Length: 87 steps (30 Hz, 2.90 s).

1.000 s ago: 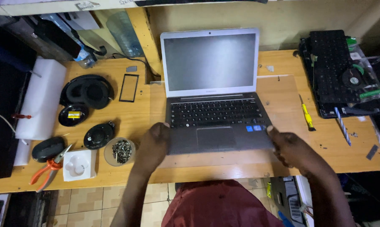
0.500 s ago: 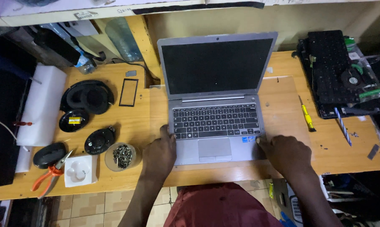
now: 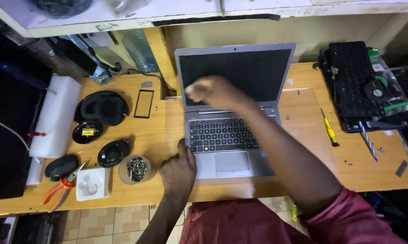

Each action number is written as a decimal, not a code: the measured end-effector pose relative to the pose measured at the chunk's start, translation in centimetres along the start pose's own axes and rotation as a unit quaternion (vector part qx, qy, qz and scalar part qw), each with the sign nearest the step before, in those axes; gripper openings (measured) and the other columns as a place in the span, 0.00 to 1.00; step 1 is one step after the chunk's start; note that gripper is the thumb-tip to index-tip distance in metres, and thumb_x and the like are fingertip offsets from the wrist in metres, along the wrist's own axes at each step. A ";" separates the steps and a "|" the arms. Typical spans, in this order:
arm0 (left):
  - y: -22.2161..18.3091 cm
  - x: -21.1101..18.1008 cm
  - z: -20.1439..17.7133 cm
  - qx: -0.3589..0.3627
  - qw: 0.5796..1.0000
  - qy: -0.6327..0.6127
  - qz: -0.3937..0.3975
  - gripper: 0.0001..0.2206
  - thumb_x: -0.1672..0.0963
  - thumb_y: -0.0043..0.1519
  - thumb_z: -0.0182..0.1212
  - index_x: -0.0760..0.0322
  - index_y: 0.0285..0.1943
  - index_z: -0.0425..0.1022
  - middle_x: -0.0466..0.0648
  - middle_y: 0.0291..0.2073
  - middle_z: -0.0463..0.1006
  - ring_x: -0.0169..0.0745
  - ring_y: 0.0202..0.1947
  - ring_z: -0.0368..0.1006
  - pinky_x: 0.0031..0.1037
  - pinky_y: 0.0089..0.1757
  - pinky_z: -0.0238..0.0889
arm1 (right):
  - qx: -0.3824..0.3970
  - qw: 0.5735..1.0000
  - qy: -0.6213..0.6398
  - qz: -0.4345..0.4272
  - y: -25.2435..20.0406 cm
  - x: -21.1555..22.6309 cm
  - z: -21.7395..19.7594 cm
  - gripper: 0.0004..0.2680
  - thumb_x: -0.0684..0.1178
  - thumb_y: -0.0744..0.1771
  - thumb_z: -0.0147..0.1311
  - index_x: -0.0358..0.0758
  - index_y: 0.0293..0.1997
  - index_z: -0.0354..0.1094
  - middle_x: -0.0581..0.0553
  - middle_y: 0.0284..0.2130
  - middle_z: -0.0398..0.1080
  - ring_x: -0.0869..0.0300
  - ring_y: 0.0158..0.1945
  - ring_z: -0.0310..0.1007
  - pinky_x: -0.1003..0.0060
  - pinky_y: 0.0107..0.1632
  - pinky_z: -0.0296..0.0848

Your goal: Disassembling a laptop to access the hard drive, reassembling the casing with a screwdriver, and connecting power cables for testing.

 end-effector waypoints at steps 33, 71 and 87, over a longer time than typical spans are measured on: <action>1.3 -1.0 -1.8 0.307 0.950 -0.011 -0.063 0.30 0.42 0.68 0.42 0.58 0.75 0.57 0.54 0.40 0.83 0.53 0.43 0.81 0.42 0.41 0.71 | -0.170 0.960 -0.137 0.174 -11.7 -2.2 -4.5 0.11 0.53 0.70 0.57 0.36 0.52 0.75 0.33 0.42 0.78 0.41 0.49 0.79 0.49 0.48 0.76; -0.3 -1.5 -4.2 0.232 0.942 -0.193 0.149 0.62 0.34 0.44 0.70 0.66 0.80 0.43 0.65 0.79 0.38 0.69 0.78 0.29 0.56 0.69 0.34 | -0.068 0.932 -0.349 0.075 -14.5 0.2 4.8 0.25 0.62 0.69 0.49 0.41 0.73 0.54 0.37 0.73 0.52 0.38 0.77 0.44 0.35 0.72 0.50; -2.5 -0.7 -1.9 0.105 0.943 -0.254 0.186 0.52 0.35 0.49 0.69 0.67 0.76 0.56 0.66 0.77 0.42 0.74 0.76 0.36 0.58 0.69 0.32 | -0.189 0.911 -0.365 -0.028 -16.2 -2.9 6.7 0.24 0.61 0.70 0.46 0.42 0.74 0.56 0.40 0.73 0.54 0.43 0.76 0.48 0.43 0.73 0.47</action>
Point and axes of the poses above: each hand's wrist, its own y-axis towards the middle knuckle, its own z-axis out of the palm, x = y × z, the point moved 3 cm from there along y, towards the middle knuckle
